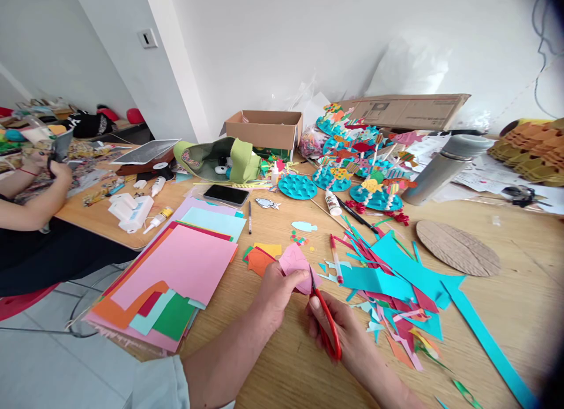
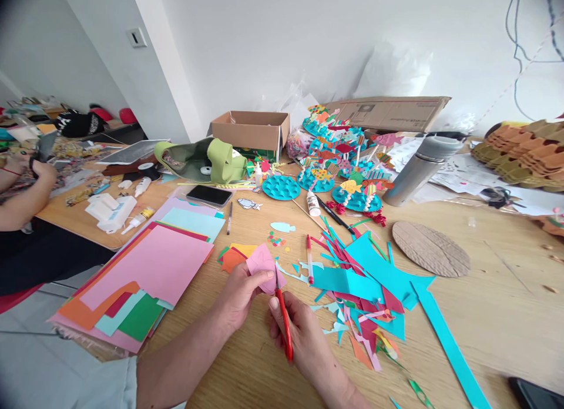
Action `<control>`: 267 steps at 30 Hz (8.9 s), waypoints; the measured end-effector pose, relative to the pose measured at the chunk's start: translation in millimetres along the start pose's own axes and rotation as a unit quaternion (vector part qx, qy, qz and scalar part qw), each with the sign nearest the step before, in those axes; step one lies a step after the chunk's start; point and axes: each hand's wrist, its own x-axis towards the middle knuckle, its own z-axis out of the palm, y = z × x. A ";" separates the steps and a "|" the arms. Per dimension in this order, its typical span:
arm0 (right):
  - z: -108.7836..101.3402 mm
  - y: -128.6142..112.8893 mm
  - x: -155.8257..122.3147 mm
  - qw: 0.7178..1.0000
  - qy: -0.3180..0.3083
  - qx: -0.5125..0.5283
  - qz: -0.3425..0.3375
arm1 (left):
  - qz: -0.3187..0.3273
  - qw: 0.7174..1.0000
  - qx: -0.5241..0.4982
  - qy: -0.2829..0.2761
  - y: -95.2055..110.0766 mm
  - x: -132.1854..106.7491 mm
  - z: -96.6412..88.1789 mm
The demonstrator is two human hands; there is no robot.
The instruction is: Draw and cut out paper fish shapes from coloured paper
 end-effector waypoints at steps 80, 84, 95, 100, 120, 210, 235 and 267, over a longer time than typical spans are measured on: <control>-0.9 2.4 0.9 1.000 -0.009 -0.013 -0.003 | -0.004 1.000 0.004 0.021 -3.7 2.4 -2.7; -1.2 2.9 0.9 1.000 -0.010 -0.012 0.001 | -0.002 1.000 0.005 0.019 -3.2 2.1 -2.3; -1.2 -1.0 0.8 1.000 -0.014 -0.011 -0.010 | -0.002 1.000 0.019 0.016 -2.6 1.3 -1.7; -1.4 -3.5 -0.2 1.000 -0.011 -0.011 -0.009 | 0.001 1.000 0.026 0.014 -0.5 0.9 -0.7; -1.4 2.1 2.0 1.000 -0.010 -0.009 0.007 | -0.002 0.999 0.021 0.025 -0.9 1.4 -1.1; -4.8 0.0 1.5 1.000 -0.010 -0.016 -0.011 | 0.008 1.000 0.010 -0.027 4.1 -1.7 0.5; -5.1 1.7 2.3 1.000 -0.001 -0.019 -0.007 | -0.007 1.000 0.014 -0.006 2.0 -0.1 0.7; -8.3 2.3 3.5 1.000 -0.004 -0.022 -0.009 | -0.010 1.000 0.019 0.009 0.7 2.1 -1.9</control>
